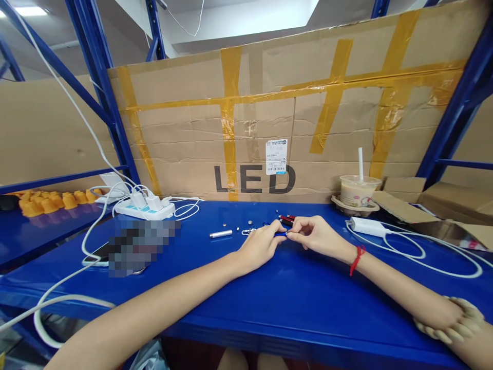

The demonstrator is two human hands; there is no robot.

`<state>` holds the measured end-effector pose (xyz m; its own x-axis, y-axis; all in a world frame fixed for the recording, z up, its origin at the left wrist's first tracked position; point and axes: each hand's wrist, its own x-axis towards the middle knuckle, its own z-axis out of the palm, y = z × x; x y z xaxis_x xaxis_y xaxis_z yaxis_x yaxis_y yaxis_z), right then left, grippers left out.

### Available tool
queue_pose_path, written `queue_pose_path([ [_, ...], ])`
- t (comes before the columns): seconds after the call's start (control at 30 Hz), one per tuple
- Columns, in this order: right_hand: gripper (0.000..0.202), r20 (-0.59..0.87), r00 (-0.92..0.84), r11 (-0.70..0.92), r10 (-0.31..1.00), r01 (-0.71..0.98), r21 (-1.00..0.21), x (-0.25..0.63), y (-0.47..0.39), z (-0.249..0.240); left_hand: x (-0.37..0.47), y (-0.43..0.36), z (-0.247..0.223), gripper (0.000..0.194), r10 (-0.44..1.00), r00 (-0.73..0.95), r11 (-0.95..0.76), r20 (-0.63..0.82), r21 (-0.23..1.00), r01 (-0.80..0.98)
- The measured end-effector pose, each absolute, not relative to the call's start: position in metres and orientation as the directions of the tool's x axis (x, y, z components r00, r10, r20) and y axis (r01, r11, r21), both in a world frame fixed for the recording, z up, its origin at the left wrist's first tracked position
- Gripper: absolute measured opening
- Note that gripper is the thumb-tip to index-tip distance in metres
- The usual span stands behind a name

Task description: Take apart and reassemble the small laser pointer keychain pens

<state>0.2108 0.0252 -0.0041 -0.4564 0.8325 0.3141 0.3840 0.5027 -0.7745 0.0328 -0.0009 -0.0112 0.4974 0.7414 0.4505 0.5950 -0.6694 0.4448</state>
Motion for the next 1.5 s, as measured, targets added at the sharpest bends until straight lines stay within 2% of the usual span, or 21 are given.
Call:
queue_pose_path([
  [0.37,0.036,0.341,-0.409,0.491,0.846,0.349,-0.799,0.2055,0.0233,0.0053,0.0365,-0.0023,-0.0079,0.028,0.771,0.457,-0.634,0.443,0.468,0.616],
  [0.7,0.038,0.343,-0.403,0.490,0.849,0.354,-0.797,0.2084,0.0304,0.0017,0.0384,-0.0026,-0.0082,0.026,0.764,0.460,-0.644,0.452,0.485,0.592],
  [1.17,0.039,0.357,-0.369,0.495,0.858,0.409,-0.766,0.2073,0.0292,0.0002,0.0387,-0.0044,-0.0055,0.024,0.741,0.476,-0.667,0.474,0.441,0.600],
  [1.4,0.036,0.393,-0.336,0.513,0.856,0.471,-0.718,0.2054,0.0275,0.0000,0.0392,-0.0037,-0.0063,0.022,0.792,0.405,-0.597,0.458,0.435,0.674],
  [1.5,0.035,0.442,-0.331,0.551,0.833,0.437,-0.711,0.2059,0.0276,0.0021,0.0391,-0.0025,-0.0058,0.023,0.808,0.369,-0.570,0.459,0.453,0.685],
])
